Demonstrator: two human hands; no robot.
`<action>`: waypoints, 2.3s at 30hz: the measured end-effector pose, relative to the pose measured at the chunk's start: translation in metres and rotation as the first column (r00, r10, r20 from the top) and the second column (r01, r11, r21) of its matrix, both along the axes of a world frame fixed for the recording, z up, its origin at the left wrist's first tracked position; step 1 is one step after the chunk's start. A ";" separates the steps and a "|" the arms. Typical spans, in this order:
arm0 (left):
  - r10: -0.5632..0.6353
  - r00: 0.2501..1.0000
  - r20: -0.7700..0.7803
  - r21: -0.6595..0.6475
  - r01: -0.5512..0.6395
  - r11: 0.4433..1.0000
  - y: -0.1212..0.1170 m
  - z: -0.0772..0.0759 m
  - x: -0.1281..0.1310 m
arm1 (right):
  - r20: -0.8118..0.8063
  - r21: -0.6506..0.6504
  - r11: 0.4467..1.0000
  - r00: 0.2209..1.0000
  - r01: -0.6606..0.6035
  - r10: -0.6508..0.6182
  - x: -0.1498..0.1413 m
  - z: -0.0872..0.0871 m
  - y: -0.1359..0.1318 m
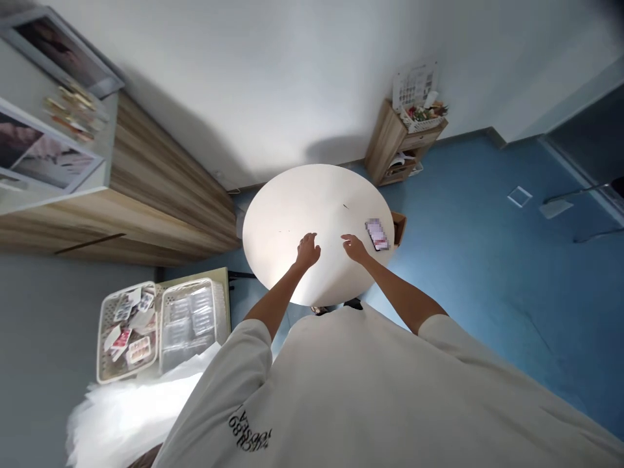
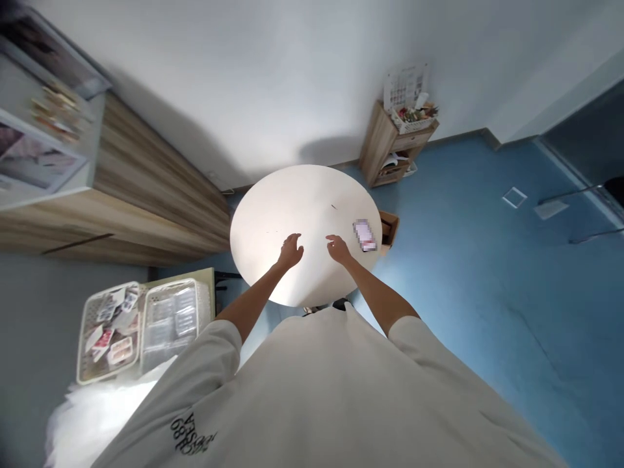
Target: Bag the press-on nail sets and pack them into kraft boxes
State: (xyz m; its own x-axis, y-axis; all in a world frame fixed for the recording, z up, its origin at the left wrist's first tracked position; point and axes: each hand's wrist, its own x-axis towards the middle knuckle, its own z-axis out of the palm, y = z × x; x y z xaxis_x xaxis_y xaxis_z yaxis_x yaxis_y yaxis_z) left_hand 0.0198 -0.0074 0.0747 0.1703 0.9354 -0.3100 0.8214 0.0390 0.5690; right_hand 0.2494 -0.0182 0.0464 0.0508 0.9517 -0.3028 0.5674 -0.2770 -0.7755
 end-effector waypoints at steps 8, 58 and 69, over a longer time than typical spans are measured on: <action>0.201 0.980 0.013 0.049 -0.201 0.978 -0.043 0.013 -0.028 | -0.010 0.045 0.977 0.978 -0.208 0.209 -0.023 0.005 0.014; 0.552 0.802 -0.230 0.073 -0.551 0.831 -0.182 -0.024 -0.399 | 0.227 0.087 0.581 0.584 -0.809 0.780 -0.502 -0.018 -0.049; 0.544 0.820 -0.179 0.055 -0.544 0.837 -0.180 -0.022 -0.399 | 0.209 0.105 0.651 0.656 -0.752 0.725 -0.521 -0.023 -0.049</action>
State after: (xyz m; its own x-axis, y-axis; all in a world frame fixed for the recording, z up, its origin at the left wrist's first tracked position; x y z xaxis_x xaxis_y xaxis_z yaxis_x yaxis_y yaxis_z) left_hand -0.3793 -0.1871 0.0528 -0.4250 0.8595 -0.2841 0.7543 0.5097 0.4138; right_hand -0.2713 -0.0669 0.0235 -0.6644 0.7246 -0.1834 0.6271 0.4069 -0.6642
